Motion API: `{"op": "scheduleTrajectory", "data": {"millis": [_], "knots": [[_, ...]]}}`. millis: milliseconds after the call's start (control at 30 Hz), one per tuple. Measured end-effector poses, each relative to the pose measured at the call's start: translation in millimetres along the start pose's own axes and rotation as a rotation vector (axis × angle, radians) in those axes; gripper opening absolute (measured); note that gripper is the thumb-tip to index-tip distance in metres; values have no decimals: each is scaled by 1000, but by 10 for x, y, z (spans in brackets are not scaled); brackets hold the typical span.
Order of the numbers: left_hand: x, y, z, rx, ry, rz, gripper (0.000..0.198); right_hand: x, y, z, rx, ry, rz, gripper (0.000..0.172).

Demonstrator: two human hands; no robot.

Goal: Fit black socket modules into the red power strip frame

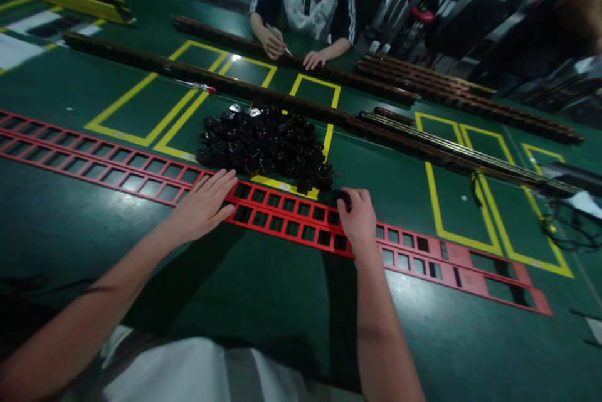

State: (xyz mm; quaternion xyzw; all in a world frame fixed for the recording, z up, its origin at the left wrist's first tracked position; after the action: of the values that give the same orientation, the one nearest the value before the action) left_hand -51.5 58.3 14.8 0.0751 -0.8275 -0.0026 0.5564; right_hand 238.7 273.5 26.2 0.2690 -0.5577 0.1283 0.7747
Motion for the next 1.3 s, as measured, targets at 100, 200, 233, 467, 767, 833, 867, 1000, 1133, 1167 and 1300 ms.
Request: {"op": "scheduleTrajectory", "data": {"millis": [100,200,233,467,767,833,867,1000,1133,1167,1300], "knots": [[-2,-3,-11,4,-3,-26,63,-17,-4,-27,4,-19,-17,28],[4,-5,-17,23,9,-54,61,-9,-21,-17,-3,-7,-29,24],[5,-4,-18,32,21,-61,62,-2,-26,-8,-4,1,-29,23],[-19,-7,-31,22,75,-41,65,1,-52,73,6,5,36,39],[-10,-3,-17,23,15,-97,66,-16,-61,126,68,34,2,56],[-10,-10,-6,25,-32,-108,67,-1,-56,113,68,19,-32,54],[-1,-14,12,29,-67,-116,68,14,-57,113,69,4,-53,52],[83,32,180,85,-336,-115,71,125,-95,212,78,-61,-156,39],[251,275,230,111,-428,-146,53,235,-158,522,112,-118,-255,26],[288,360,198,114,-353,-158,49,239,-164,625,132,-121,-263,24],[316,676,-19,99,-4,-201,46,162,-115,1049,230,-84,-237,21]]}}
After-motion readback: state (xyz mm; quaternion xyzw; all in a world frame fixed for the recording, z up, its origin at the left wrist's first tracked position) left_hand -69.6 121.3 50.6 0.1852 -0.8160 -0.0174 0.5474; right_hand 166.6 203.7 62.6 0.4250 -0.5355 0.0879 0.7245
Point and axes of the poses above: each hand's wrist, its own y-axis towards the middle knuckle, its own x-axis out of the back of the hand, z = x × y, the point moved 8 cm from there along y, towards the middle knuckle, and after that the axes turned 12 degrees about -y, right-handed, at the moved point
